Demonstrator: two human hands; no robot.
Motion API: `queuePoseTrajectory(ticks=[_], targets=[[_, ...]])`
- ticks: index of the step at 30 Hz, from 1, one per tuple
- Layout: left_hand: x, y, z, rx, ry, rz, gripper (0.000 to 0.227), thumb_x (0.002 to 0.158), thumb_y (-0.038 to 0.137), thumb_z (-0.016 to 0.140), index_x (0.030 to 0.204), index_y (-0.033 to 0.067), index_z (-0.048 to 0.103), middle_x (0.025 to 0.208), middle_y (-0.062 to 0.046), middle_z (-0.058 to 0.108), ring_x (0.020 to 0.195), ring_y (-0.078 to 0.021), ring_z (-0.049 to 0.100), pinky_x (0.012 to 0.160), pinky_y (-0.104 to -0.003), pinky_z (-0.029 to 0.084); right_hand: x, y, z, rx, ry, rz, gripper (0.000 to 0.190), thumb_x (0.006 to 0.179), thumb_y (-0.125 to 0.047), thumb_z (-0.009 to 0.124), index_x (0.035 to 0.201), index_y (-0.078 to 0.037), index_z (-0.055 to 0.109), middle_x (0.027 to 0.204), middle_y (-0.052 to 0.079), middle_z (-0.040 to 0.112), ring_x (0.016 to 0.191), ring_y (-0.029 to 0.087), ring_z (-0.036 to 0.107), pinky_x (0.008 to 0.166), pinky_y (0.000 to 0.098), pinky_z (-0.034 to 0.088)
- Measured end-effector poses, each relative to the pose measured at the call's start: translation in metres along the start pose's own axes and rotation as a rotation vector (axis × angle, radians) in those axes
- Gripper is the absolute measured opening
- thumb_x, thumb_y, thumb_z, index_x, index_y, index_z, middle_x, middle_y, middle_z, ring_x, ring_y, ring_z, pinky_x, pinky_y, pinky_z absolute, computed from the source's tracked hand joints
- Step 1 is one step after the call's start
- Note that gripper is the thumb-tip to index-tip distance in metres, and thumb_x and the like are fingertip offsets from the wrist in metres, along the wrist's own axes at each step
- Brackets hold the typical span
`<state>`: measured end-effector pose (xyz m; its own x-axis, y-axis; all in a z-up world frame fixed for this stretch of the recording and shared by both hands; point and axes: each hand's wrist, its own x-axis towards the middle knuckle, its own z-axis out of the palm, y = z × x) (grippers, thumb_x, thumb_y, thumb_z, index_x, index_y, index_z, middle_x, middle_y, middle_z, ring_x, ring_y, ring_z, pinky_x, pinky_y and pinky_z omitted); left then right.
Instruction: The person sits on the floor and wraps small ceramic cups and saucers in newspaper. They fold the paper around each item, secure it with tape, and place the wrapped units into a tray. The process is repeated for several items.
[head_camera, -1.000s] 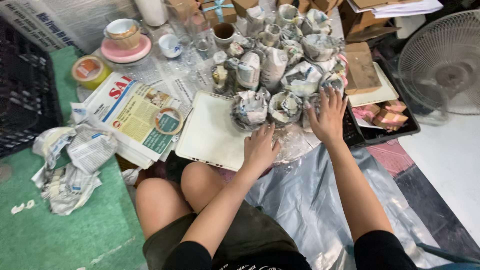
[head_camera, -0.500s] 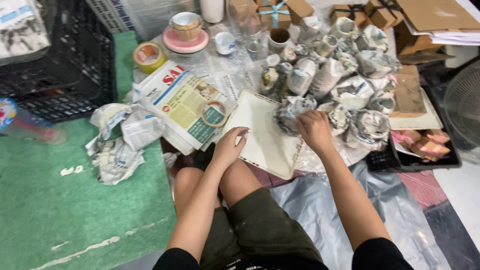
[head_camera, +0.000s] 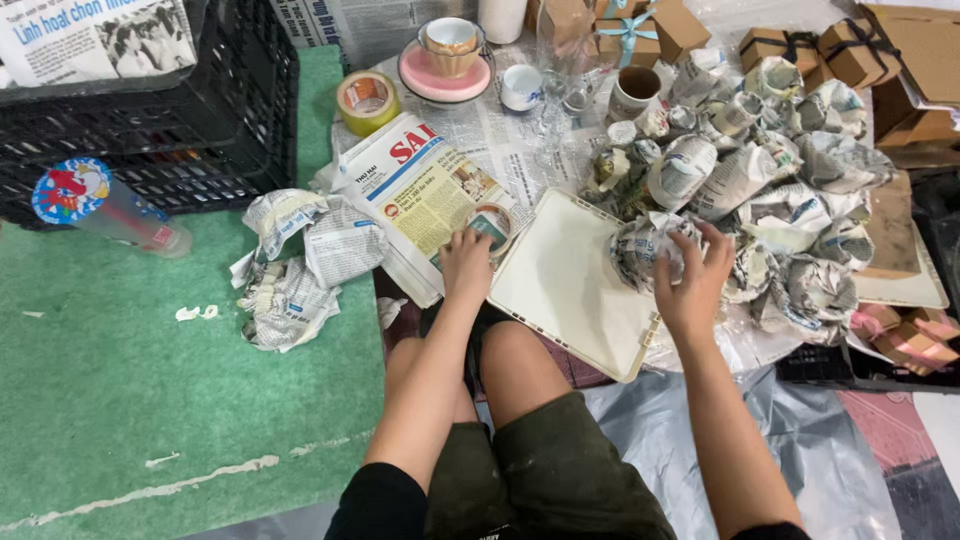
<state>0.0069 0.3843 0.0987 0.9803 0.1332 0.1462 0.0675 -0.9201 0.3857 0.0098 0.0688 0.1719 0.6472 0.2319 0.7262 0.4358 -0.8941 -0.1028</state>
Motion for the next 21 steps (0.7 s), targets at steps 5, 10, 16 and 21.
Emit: queuePoseTrajectory(ticks=[5,10,16,21], targets=[[0.004,-0.001,0.022,-0.019,0.049,-0.032,0.023,0.089,0.019,0.072,0.111,0.0257,0.076,0.119,0.001,0.069,0.126,-0.026,0.055,0.107,-0.048,0.037,-0.008,-0.053,0.03,0.501,-0.1,0.224,0.029,0.094,0.0,0.066,0.122,-0.004,0.063,0.131,0.016,0.058,0.126,0.03,0.057,0.105,0.0418,0.051],[-0.006,-0.014,0.03,-0.123,0.114,-0.037,0.029,0.084,0.022,0.075,0.113,0.0212,0.075,0.113,-0.001,0.068,0.116,-0.0249,0.057,0.103,-0.049,0.037,-0.017,-0.113,0.102,0.927,-0.504,0.34,0.033,0.096,-0.001,0.064,0.129,-0.002,0.062,0.123,0.016,0.064,0.11,0.024,0.069,0.085,0.0341,0.059],[-0.006,-0.03,0.026,-0.045,0.165,-0.13,0.02,0.088,0.022,0.074,0.108,0.0221,0.076,0.112,0.001,0.069,0.116,-0.0236,0.058,0.103,-0.047,0.039,-0.018,-0.132,0.161,0.927,-0.561,0.282,0.044,0.089,0.002,0.061,0.133,-0.001,0.061,0.129,0.016,0.064,0.106,0.023,0.068,0.082,0.0331,0.06],[0.012,-0.035,0.029,-0.004,0.129,-0.272,0.014,0.091,0.023,0.072,0.104,0.0215,0.076,0.112,0.0,0.069,0.116,-0.0229,0.059,0.104,-0.048,0.039,0.032,-0.094,0.204,0.794,-0.287,0.417,0.059,0.093,0.002,0.067,0.145,-0.004,0.04,0.141,0.022,0.051,0.113,0.027,0.063,0.084,0.0332,0.061]])
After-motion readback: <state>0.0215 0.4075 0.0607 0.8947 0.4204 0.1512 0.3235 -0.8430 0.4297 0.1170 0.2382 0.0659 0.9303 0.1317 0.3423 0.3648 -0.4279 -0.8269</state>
